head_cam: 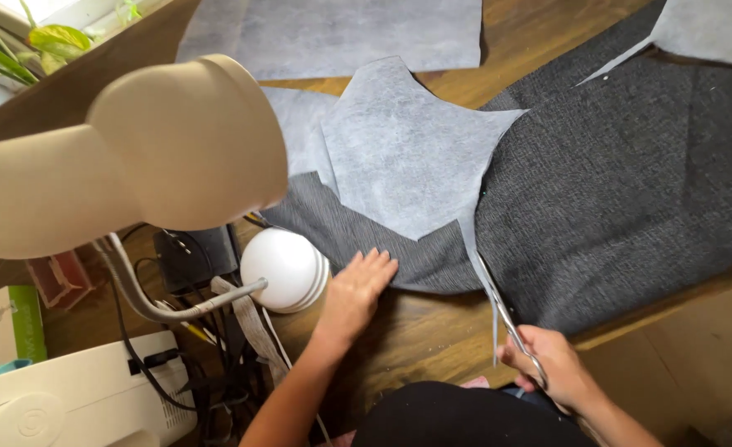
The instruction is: The person is pinning fabric layers together and using scissors to cut out garment sections following a pattern.
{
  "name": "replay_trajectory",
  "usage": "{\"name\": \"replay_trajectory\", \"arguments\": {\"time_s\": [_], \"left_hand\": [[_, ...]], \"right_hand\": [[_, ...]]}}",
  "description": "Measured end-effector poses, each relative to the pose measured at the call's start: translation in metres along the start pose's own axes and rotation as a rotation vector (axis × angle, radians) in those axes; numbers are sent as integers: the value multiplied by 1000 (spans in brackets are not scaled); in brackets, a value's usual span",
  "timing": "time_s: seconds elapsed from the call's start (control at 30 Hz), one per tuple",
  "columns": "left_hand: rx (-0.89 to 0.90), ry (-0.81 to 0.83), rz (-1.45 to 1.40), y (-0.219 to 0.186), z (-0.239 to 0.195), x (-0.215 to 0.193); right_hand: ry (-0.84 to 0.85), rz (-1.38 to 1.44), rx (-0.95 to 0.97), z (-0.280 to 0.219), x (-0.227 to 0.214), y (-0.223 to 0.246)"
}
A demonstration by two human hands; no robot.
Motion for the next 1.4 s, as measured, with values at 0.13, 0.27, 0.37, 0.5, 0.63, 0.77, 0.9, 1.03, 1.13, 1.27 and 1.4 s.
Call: {"name": "replay_trajectory", "arguments": {"time_s": [0.13,0.27,0.37,0.5,0.63,0.77,0.9,1.03,1.13,1.27,1.4], "left_hand": [[76,-59,60,-41,-9,-3],[73,-57,-62,-80,40,-22],[220,-30,-149,-115,57,1],[416,-85,-219,-136,58,35],[491,-112,-258,-130,60,45],[486,-107,-248,-123,61,57],[507,-55,-378,-124,63,58],[447,-19,-441,-120,63,60],[423,-9,-532,-120,63,58],[336,-26,-660,-117,69,52],[271,-23,-728,-115,73,49]], "right_hand": [[-28,-26,145,-23,-16,-19],[-10,16,103,-22,-22,-26],[17,22,59,-19,-19,-30],[16,20,64,-19,-19,-26],[32,164,46,-16,-15,-35],[41,218,52,-17,-12,-36],[62,366,70,-15,-8,-46],[76,363,109,-17,-8,-29],[73,279,84,-17,-4,-15],[45,251,106,-15,2,-6],[12,225,103,-15,4,-10]]}}
Point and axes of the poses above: each hand's wrist, its own z-axis towards the middle knuckle, its own x-axis out of the palm, y = z × x, the point moved 5 cm from there along z, towards the middle knuckle, and after that the axes turned 8 degrees about -y, right-handed, at the moved point
